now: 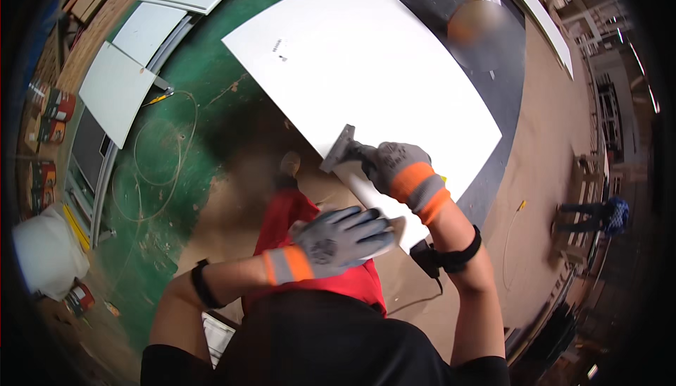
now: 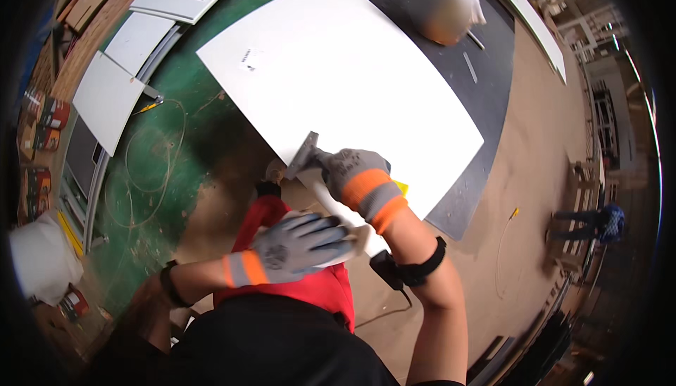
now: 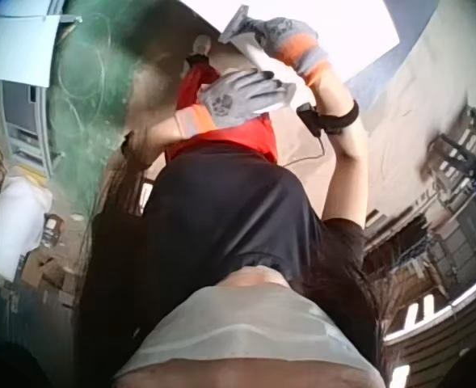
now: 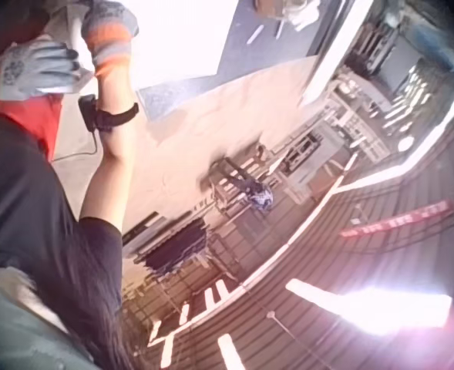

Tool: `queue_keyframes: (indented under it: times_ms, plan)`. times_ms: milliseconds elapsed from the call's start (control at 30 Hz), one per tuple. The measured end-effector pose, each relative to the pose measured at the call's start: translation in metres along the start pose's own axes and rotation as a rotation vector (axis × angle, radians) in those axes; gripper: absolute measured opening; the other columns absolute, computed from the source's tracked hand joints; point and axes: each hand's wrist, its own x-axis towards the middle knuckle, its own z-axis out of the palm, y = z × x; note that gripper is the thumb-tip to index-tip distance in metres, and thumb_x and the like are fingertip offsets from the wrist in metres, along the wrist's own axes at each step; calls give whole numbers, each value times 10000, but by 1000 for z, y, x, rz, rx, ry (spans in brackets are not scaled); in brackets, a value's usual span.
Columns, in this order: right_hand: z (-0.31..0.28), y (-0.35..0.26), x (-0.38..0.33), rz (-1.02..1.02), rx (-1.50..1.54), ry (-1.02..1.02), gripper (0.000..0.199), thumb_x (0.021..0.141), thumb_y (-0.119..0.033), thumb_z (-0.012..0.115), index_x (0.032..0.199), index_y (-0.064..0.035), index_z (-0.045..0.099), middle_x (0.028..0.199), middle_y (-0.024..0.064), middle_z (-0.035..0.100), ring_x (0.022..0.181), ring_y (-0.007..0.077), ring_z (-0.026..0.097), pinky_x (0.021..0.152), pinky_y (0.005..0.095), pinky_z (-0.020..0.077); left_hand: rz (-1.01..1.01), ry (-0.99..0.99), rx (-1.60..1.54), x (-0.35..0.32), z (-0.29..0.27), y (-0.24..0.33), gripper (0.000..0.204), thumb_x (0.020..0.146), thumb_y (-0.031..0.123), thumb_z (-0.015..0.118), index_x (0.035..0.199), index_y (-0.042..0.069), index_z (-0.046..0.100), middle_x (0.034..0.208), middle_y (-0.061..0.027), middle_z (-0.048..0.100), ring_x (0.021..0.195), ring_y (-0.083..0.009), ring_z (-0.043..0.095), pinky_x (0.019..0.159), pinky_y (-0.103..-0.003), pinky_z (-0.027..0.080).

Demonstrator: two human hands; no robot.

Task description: Scrape and wipe down white wooden panels to prepare or clean them in a manufacturing facility.

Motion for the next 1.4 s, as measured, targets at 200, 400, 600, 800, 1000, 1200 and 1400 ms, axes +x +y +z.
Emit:
queue_keyframes:
  times_ms: [200, 400, 600, 800, 1000, 1200, 1400]
  plan:
    - [-44, -37, 72, -56, -102, 11, 357, 900, -236, 486, 1232, -288, 604, 836, 115, 684, 764, 304, 669, 672, 428, 539, 239, 199, 326, 63, 33, -54, 351, 725, 211, 657, 1062, 132, 600, 1113, -64, 556, 1090, -253, 526, 999, -405, 401]
    - [-77, -57, 127, -148, -88, -18, 352, 904, -238, 473, 1226, -277, 609, 850, 108, 689, 784, 299, 674, 690, 416, 547, 118, 338, 8, 67, -12, -82, 273, 711, 156, 656, 967, 111, 574, 975, -69, 563, 959, -253, 546, 928, -398, 416]
    - [-103, -78, 192, -163, -80, -21, 342, 905, -263, 486, 1225, -229, 604, 865, 101, 695, 811, 300, 676, 697, 416, 547, 70, 332, 210, 58, -68, -142, 118, 766, 263, 647, 843, 175, 633, 923, -28, 613, 914, -225, 582, 864, -372, 454]
    - [-142, -104, 264, -104, -32, 59, 355, 912, -241, 471, 1249, -232, 585, 878, 114, 694, 828, 306, 674, 710, 426, 543, -6, 250, 214, 54, -122, -184, 188, 784, 213, 618, 970, 186, 601, 980, -13, 568, 993, -217, 527, 967, -402, 390]
    - [-142, -47, 282, 148, 674, 611, 466, 925, -176, 473, 1384, -100, 445, 888, 154, 696, 790, 346, 667, 695, 451, 514, -206, 425, 446, 47, -221, -295, 402, 810, 208, 623, 1204, 140, 592, 1294, -105, 535, 1213, -291, 482, 1079, -487, 328]
    - [-114, -80, 215, 8, 582, 291, 549, 913, -190, 512, 1430, -105, 347, 1096, 232, 640, 856, 397, 660, 734, 470, 542, -1130, 690, 105, -47, -338, -450, 398, 927, 257, 539, 1304, 129, 544, 1285, -125, 585, 1138, -313, 576, 928, -391, 469]
    - [-119, -138, 234, 215, 342, -332, 668, 926, -166, 404, 1526, -169, 111, 1161, 224, 607, 969, 392, 658, 738, 546, 534, -978, 653, 70, -50, -338, -468, 405, 928, 254, 527, 1313, 127, 539, 1193, -110, 635, 1019, -252, 616, 886, -342, 469]
